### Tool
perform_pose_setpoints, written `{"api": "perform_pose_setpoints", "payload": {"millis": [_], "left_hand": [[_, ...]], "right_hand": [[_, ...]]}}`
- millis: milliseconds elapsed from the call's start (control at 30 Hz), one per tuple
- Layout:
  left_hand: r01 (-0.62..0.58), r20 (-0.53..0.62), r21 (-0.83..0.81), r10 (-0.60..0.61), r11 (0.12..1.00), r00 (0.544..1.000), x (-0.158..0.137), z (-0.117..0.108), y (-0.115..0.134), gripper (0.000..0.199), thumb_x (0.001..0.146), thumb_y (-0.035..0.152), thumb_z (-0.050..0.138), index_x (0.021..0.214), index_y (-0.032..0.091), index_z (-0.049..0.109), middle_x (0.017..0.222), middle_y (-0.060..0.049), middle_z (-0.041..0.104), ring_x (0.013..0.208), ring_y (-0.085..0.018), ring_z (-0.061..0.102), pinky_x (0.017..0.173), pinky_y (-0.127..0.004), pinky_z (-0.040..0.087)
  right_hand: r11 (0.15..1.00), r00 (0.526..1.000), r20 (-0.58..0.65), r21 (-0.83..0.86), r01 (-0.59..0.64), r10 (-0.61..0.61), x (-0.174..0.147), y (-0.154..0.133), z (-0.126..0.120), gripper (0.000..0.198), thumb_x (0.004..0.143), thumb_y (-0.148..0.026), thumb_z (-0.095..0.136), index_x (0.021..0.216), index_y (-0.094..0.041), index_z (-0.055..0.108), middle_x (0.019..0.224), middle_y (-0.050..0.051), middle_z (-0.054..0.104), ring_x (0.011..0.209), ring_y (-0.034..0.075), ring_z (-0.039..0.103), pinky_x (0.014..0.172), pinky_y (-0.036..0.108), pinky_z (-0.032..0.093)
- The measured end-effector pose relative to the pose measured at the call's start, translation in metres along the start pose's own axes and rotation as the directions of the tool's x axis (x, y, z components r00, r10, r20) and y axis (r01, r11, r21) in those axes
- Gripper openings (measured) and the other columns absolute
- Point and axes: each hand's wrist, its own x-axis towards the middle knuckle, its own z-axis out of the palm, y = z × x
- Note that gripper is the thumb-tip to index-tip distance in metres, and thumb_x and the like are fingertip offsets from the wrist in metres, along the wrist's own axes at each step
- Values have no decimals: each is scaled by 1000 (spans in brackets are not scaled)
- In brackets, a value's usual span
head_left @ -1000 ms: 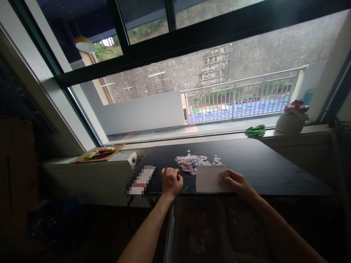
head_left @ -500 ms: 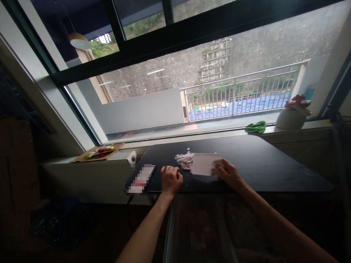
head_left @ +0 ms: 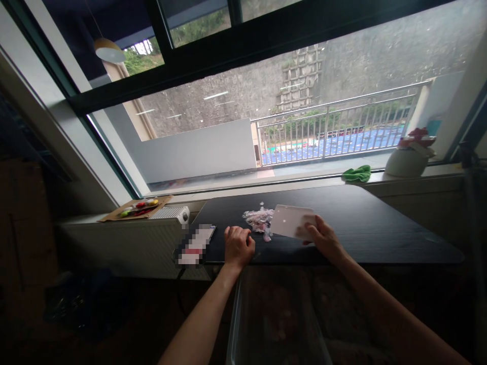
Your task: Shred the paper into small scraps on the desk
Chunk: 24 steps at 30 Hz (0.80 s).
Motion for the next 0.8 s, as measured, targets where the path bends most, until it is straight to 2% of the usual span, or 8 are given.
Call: {"api": "perform_pose_setpoints", "payload": {"millis": [67,167,233,333,533,667,733,800], "left_hand": [[-101,39,-46,103,994,994,-1,-3,0,21,79,19,53,93,21,69,89,-6,64,99,-25,55,107,-53,28],[-261,122,-113,274,959,954,-2,-7,0,27,81,23,55,104,26,69,100,-6,61,107,-25,52,108,-55,24],[-309,159,-132,328,942,931,-2,-10,0,28,81,24,55,105,28,69,105,-6,59,111,-26,50,108,-56,23],[-314,173,-141,335,939,926,-2,-11,2,25,82,25,55,101,27,70,106,-7,59,112,-26,49,109,-57,23],[-312,156,-156,336,937,929,-3,-11,2,22,81,26,55,96,23,70,104,-8,59,112,-27,49,109,-57,23],[-303,126,-147,322,942,938,-4,-10,2,19,79,26,55,91,22,69,103,-8,59,111,-27,49,109,-56,24],[-294,121,-149,313,944,942,-4,-11,2,18,79,26,55,91,22,68,102,-7,59,111,-26,49,109,-55,24],[-290,125,-152,309,945,943,-4,-11,2,19,79,26,55,92,21,67,102,-7,58,111,-26,49,109,-54,25]], "right_hand": [[1000,1000,23,-9,-12,12,0,1,1,38,67,-44,57,97,-20,53,84,3,62,66,20,64,45,31,54],[998,999,47,-61,-10,13,0,3,1,35,68,-42,56,94,-19,54,79,2,62,57,17,61,41,28,50],[996,999,35,-89,9,-6,0,3,0,33,68,-39,56,93,-19,54,74,0,61,51,14,57,39,26,47],[996,999,19,-86,37,-36,1,5,0,35,66,-35,58,96,-19,54,74,-1,60,49,12,55,41,26,49],[993,993,80,-79,89,-82,2,8,0,34,66,-35,59,96,-19,55,81,2,62,64,16,61,47,27,54],[988,998,28,-142,68,-65,2,8,0,31,67,-32,58,95,-19,55,76,0,61,49,11,54,42,27,51],[992,997,28,-108,72,-69,2,7,1,32,67,-33,58,95,-19,55,77,0,61,50,11,54,42,27,51],[995,993,78,-40,88,-84,1,6,3,35,65,-36,60,96,-19,55,79,1,61,58,14,59,45,28,54]]}}
